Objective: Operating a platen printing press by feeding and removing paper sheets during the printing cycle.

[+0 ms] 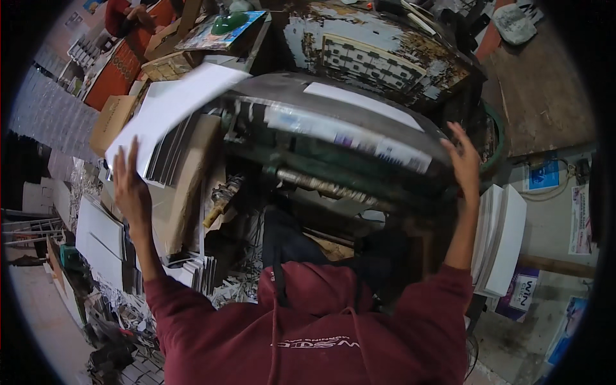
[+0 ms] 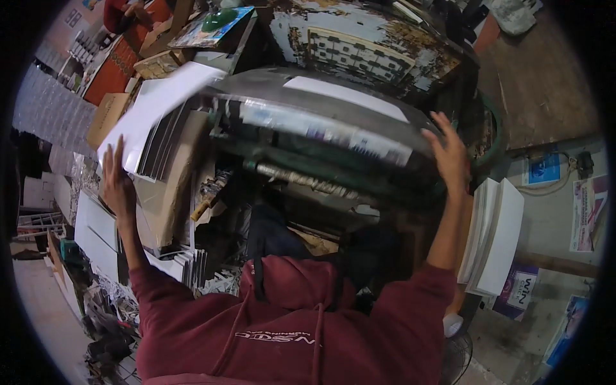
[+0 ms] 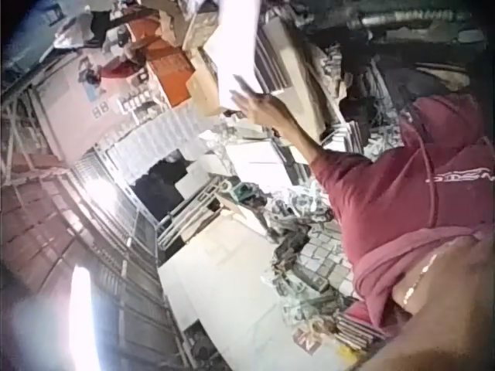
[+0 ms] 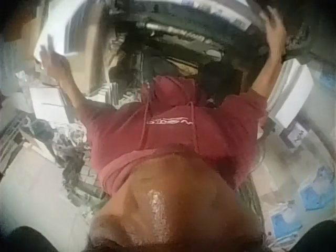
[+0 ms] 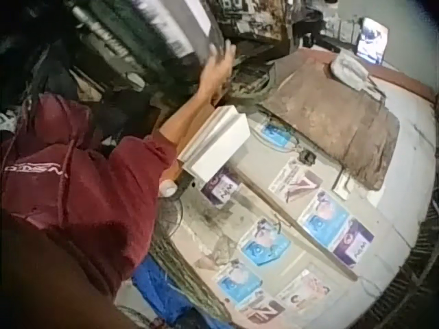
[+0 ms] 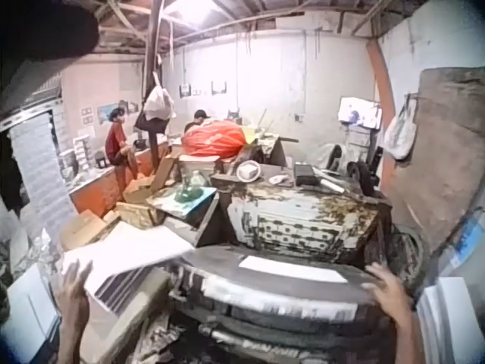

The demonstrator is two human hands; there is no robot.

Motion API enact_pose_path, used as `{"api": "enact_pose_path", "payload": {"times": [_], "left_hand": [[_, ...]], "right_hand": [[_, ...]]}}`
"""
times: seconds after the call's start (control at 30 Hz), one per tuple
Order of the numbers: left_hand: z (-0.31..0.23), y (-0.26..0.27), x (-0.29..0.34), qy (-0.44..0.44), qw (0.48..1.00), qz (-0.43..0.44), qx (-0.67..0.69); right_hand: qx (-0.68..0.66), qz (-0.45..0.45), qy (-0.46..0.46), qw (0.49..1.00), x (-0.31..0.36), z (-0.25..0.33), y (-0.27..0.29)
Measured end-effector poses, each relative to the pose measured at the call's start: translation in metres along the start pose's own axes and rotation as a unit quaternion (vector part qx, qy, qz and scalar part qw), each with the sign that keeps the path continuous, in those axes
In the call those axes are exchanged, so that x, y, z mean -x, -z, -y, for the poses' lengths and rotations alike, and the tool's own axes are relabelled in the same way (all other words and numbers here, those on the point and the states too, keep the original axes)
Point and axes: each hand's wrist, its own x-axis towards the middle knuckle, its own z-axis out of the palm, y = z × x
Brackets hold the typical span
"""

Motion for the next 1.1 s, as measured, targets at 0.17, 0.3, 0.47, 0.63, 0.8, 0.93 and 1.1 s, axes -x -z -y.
{"api": "enact_pose_path", "payload": {"times": [0.17,0.3,0.47,0.63,0.8,0.93,1.1], "left_hand": [[0.123,-0.142,0.014,0.110,0.987,0.108,-0.048],[0.166,-0.219,0.050,0.204,0.929,0.262,-0.166],[0.170,-0.218,0.048,0.310,0.893,0.322,-0.058],[0.147,-0.201,0.018,0.292,0.855,0.413,-0.118],[0.107,-0.186,0.002,0.319,0.864,0.314,-0.228],[0.068,-0.186,-0.007,0.122,0.953,0.193,-0.198],[-0.019,-0.174,-0.042,0.008,0.983,0.175,-0.063]], "right_hand": [[0.023,-0.088,-0.042,0.995,0.045,0.018,0.029],[0.076,-0.116,-0.146,0.979,0.115,-0.025,0.062],[0.468,-0.165,-0.356,0.792,0.256,-0.076,0.149],[0.505,-0.090,-0.427,0.744,0.340,-0.097,0.177],[0.518,-0.197,-0.313,0.772,0.346,-0.094,0.149],[0.478,-0.157,-0.353,0.789,0.347,-0.096,0.160],[0.264,-0.170,-0.375,0.872,0.343,-0.108,0.218]]}}
